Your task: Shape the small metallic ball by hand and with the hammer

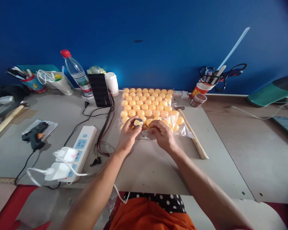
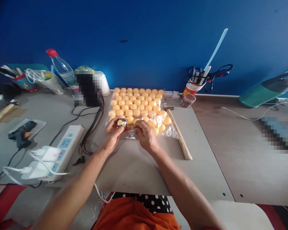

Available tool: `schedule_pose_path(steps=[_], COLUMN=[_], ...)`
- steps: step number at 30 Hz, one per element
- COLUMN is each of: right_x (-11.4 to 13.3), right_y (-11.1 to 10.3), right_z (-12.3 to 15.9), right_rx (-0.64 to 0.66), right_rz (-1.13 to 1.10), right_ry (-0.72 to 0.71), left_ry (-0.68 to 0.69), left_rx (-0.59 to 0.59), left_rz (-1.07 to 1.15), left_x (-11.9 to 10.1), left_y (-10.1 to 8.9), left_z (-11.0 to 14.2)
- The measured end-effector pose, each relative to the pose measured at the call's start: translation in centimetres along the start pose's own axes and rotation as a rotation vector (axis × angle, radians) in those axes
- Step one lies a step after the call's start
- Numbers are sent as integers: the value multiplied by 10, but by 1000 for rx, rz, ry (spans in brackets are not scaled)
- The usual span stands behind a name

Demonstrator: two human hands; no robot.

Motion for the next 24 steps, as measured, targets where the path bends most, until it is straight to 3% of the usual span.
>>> schedule_pose_path(steps=[4,9,17,24], right_x=[-7,-1,2,-3], right_y=[2,9,7,10], right_z=[-1,3,0,1], right_rx=[22,36,37,78], right_rz=[-374,-562,-441,-380], right_ry=[231,361,274,295], left_ry=[-25,-66,-86,-55], left_rx=[57,126,134,127], left_rz=[-40,-101,-87,-140], left_x=[1,5,2,5], left_y=[4,9,14,9], left_z=[2,6,6,5])
Point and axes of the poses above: each hand's wrist, its own z-axis away from the middle knuckle, its own y-axis out of the palm, x = y × z, the point moved 7 cm from there along -z, towards the middle knuckle, and after that the axes turned 1 degree about -x, right-handed, at the moved point
